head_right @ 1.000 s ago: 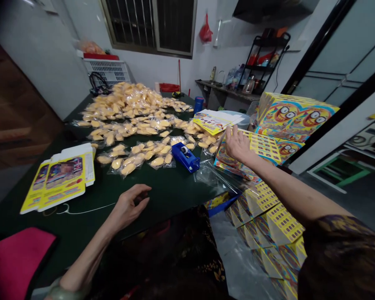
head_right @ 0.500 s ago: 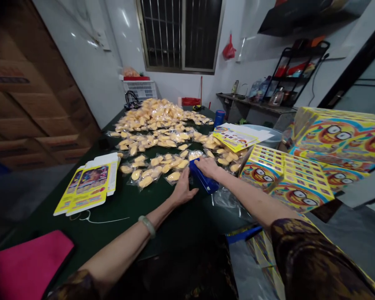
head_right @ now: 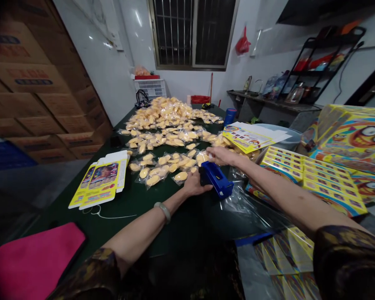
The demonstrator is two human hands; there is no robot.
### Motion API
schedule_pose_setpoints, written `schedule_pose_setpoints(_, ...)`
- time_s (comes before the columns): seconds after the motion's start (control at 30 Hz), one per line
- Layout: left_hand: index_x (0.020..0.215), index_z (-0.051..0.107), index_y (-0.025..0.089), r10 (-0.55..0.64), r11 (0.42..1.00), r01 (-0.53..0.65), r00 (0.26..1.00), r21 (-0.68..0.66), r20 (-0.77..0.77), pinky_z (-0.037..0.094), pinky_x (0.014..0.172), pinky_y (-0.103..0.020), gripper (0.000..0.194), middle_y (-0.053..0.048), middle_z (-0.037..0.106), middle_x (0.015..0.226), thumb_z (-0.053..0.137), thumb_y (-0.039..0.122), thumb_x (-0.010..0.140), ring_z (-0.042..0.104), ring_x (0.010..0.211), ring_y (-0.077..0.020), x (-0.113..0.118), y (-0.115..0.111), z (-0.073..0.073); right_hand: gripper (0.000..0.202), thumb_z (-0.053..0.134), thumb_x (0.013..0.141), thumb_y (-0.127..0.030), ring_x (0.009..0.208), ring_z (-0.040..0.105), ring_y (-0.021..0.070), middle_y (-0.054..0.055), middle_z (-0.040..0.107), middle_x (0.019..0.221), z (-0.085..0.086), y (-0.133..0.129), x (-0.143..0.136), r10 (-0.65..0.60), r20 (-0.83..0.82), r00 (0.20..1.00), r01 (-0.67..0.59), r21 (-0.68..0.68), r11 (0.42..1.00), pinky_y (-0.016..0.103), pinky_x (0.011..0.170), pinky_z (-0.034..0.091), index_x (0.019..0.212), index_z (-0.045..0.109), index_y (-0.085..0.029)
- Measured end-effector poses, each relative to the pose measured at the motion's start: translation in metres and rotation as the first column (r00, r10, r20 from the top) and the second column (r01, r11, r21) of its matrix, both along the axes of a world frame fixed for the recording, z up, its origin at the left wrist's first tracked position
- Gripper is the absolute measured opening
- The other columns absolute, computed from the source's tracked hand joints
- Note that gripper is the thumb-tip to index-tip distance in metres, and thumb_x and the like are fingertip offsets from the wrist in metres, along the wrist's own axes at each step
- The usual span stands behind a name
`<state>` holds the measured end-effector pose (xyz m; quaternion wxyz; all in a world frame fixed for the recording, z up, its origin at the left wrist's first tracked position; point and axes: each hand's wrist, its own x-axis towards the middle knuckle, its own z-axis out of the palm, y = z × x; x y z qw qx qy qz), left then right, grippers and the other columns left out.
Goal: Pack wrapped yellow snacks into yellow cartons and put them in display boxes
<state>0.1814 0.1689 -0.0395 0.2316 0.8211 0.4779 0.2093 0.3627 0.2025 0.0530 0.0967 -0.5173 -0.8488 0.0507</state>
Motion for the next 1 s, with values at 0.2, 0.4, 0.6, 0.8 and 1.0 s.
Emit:
schedule_pose_setpoints(0.2, 0.128, 0.049, 0.016, -0.005, 0.998, 0.004, 1.0, 0.063, 0.006, 0.045, 0.094, -0.04, 0.062, -0.009, 0.062, 0.113, 0.069, 0.03, 0.071, 0.054, 0.107, -0.0251, -0.007, 0.009, -0.002, 0.016, 0.047, 0.08, -0.026, 0.047, 0.053, 0.0113, -0.006, 0.051, 0.054, 0.001, -0.013, -0.008, -0.222, -0.297, 0.929, 0.228, -0.015, 0.973, 0.02, 0.049, 0.039, 0.09, 0.055, -0.016)
schedule_pose_setpoints(0.4, 0.119, 0.059, 0.018, 0.036, 0.988, -0.032, 0.999, 0.15, -0.024, 0.043, 0.095, -0.039, 0.046, -0.01, 0.059, 0.111, 0.067, 0.03, 0.075, 0.05, 0.109, -0.0257, -0.002, 0.002, -0.003, 0.033, 0.042, 0.085, -0.049, 0.053, 0.054, 0.0137, -0.001, 0.057, 0.063, -0.012, -0.07, -0.025, -0.33, -0.489, 0.807, 0.404, 0.051, 0.913, 0.024, 0.05, 0.04, 0.092, 0.052, -0.018)
schedule_pose_setpoints(0.6, 0.088, 0.069, 0.018, 0.074, 0.977, -0.057, 0.995, 0.206, -0.074, 0.044, 0.091, -0.041, 0.016, -0.012, 0.055, 0.108, 0.063, 0.029, 0.078, 0.045, 0.113, -0.031, 0.01, -0.007, -0.002, 0.03, 0.062, 0.076, -0.048, 0.066, 0.06, 0.0182, 0.0, 0.064, 0.072, -0.063, -0.14, -0.06, -0.416, -0.397, 0.818, 0.448, -0.013, 0.894, 0.027, 0.06, 0.042, 0.09, 0.054, -0.023)
schedule_pose_setpoints(0.8, 0.098, 0.064, 0.015, 0.15, 0.967, -0.139, 0.988, 0.213, -0.04, 0.043, 0.089, -0.037, 0.021, -0.014, 0.062, 0.102, 0.05, 0.027, 0.088, 0.052, 0.108, -0.0271, -0.008, -0.02, 0.001, 0.037, 0.055, 0.086, -0.05, 0.094, 0.064, 0.0234, 0.009, 0.063, 0.108, -0.116, -0.164, -0.076, -0.426, -0.231, 0.875, 0.455, 0.084, 0.887, 0.03, 0.072, 0.046, 0.113, 0.059, -0.024)
schedule_pose_setpoints(1.0, 0.096, 0.064, 0.018, 0.191, 0.969, -0.19, 0.982, 0.156, 0.007, 0.047, 0.074, -0.029, 0.018, -0.006, 0.068, 0.09, 0.058, 0.028, 0.083, 0.062, 0.083, -0.0193, -0.06, -0.04, -0.008, 0.06, 0.051, 0.086, -0.058, 0.102, 0.061, 0.0255, 0.013, 0.058, 0.116, -0.122, -0.163, -0.079, -0.45, -0.147, 0.881, 0.467, 0.124, 0.875, 0.03, 0.071, 0.046, 0.131, 0.048, -0.018)
